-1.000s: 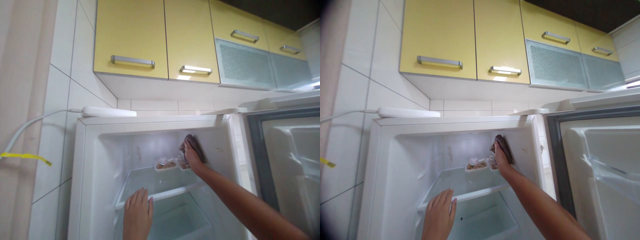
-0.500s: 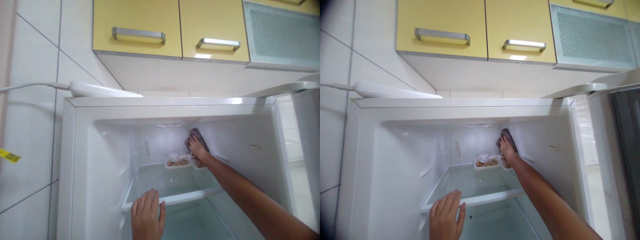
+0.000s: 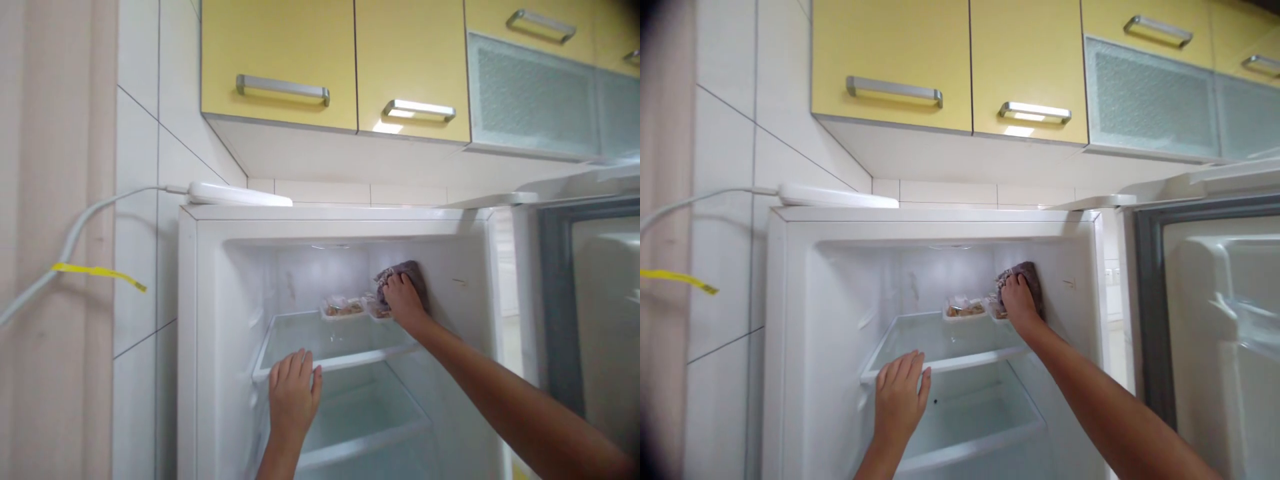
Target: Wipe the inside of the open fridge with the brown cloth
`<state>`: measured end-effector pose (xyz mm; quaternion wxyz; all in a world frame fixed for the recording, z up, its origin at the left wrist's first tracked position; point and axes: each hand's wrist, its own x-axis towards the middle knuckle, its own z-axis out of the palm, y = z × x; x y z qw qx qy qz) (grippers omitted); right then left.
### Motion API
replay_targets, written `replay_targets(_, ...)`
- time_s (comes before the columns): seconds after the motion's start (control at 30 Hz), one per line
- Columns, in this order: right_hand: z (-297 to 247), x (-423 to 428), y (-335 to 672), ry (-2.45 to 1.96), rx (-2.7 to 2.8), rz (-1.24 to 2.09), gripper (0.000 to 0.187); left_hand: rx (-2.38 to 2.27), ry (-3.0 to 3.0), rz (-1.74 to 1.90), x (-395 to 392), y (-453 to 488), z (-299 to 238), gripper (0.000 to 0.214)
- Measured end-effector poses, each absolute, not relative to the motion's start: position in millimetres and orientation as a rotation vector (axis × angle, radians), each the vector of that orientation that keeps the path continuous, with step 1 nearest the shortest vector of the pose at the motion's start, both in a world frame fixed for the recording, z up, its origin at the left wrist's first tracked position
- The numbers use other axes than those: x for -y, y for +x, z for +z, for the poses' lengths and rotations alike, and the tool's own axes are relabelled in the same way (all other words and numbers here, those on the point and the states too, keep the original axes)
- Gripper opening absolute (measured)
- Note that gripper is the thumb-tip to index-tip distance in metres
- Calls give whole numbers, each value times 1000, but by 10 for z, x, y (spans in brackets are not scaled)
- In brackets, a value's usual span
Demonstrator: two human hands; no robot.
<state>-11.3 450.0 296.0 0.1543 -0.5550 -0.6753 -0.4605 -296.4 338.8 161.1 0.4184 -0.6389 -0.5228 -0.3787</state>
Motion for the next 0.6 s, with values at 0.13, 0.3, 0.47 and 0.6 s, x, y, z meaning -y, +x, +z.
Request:
replay_targets(0.13, 2614, -4075, -11, -1616, 1901, -1335, 33, 1343, -1636, -977, -3340, -2937, 1658, 28)
replay_targets(0.3, 2185, -3859, 129, -1547, 1936, -1354, 36, 1354, -1674, -959, -3295, -2940, 1691, 29)
replay_targets(0.47, 2338, -3925, 197, -1497, 1884, -1335, 33, 1318, -1642, -941, -3278, -2951, 1704, 27)
replay_targets(0.6, 2778, -4108, 167, -1511, 1854, -1337, 35, 1266, -1609, -947, -3310, -2971, 1691, 25)
